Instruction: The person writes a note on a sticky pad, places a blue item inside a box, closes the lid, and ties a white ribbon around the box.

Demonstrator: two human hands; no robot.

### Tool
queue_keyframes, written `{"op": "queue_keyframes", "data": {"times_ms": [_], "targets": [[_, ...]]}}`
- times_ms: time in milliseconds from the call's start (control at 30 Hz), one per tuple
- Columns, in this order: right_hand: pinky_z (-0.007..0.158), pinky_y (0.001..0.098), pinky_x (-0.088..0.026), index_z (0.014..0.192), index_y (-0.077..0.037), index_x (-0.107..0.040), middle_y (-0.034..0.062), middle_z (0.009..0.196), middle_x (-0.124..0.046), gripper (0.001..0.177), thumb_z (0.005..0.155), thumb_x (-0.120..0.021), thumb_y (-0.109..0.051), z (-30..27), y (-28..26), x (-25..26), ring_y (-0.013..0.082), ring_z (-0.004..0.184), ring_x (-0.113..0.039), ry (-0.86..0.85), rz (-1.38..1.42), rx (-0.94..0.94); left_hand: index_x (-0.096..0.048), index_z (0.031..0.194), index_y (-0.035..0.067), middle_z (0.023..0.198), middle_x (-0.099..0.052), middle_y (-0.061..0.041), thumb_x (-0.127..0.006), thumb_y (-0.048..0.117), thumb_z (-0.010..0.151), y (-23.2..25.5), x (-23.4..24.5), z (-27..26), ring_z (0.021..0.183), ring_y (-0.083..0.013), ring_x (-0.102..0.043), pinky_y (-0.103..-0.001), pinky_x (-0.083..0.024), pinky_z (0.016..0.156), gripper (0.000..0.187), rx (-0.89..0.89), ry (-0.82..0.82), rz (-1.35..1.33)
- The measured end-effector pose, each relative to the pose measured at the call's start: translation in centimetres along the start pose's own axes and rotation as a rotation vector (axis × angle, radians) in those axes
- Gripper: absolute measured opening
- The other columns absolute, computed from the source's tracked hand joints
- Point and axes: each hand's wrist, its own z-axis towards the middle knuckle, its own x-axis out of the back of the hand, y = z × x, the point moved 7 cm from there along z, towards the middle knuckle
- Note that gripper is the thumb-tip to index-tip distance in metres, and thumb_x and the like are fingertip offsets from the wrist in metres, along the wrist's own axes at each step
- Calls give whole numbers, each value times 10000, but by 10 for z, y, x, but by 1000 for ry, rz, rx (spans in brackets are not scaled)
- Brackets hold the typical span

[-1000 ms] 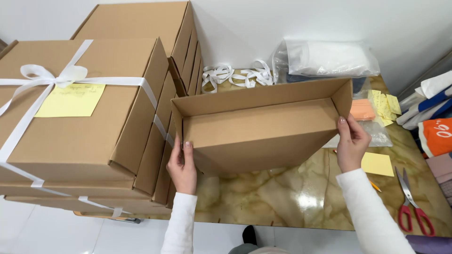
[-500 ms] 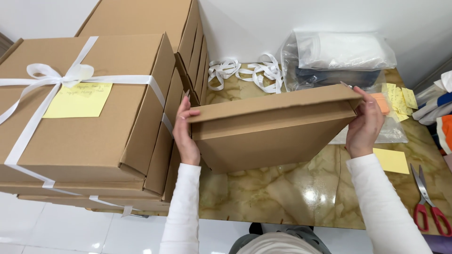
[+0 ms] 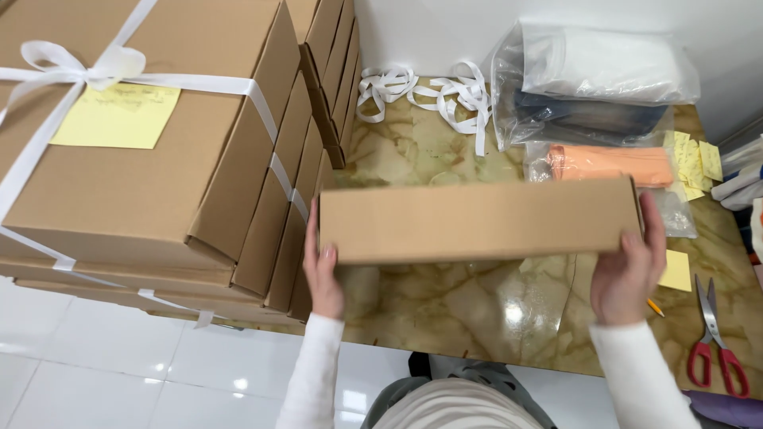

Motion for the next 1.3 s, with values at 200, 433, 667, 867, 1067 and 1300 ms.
{"op": "queue_keyframes", "data": {"times_ms": [200, 433, 667, 867, 1067, 1300], "targets": [[1200, 386, -431, 1433, 42, -474, 97, 1322, -580, 502, 1020, -584, -221, -95, 33, 89, 216, 1247, -552, 34, 111, -132, -292, 1627, -6, 1665, -383, -151, -514, 421, 959, -17, 35, -68, 1524, -252, -368, -344, -250, 1238, 823, 116, 31, -11], [982, 306, -474, 1265, -35, -596, 48, 1197, -650, 292, 997, -592, -153, -143, 136, 162, 156, 1135, -607, 131, -23, -360, -432, 1549, -20, 1524, -558, -166, -513, 439, 993, -105, 78, -95, 1392, -255, -489, -319, -313, 1175, 725, 400, 186, 208], [765, 237, -423, 1039, 14, -648, -23, 934, -614, 394, 1089, -646, -377, -106, 192, 151, 66, 876, -510, 31, -547, -561, -507, 1472, 14, 1431, -628, -149, -556, 524, 969, -184, 88, -78, 1345, -230, -569, -308, -385, 1121, 718, 607, 120, 463], [837, 236, -475, 1257, -1, -684, -8, 1072, -694, 436, 1026, -642, -369, -95, 218, 138, 59, 940, -584, 60, -540, -650, -541, 1459, 49, 1357, -690, -147, -538, 549, 955, -213, 89, -55, 1296, -242, -623, -308, -416, 1097, 710, 640, 29, 485], [892, 269, -507, 1328, 28, -688, 56, 1179, -724, 465, 1008, -677, -309, -107, 223, 148, 101, 1020, -629, 54, -535, -682, -548, 1438, 14, 1403, -650, -158, -560, 557, 961, -231, 107, -54, 1335, -259, -579, -321, -384, 1125, 723, 647, 74, 507], [963, 307, -515, 1339, 7, -646, 111, 1215, -729, 492, 924, -759, -232, -62, 201, 149, 155, 1103, -686, -72, -825, -621, -567, 1460, 116, 1382, -669, -145, -586, 470, 957, -196, 88, -54, 1312, -270, -618, -328, -428, 1112, 616, 686, 117, 663]]}}
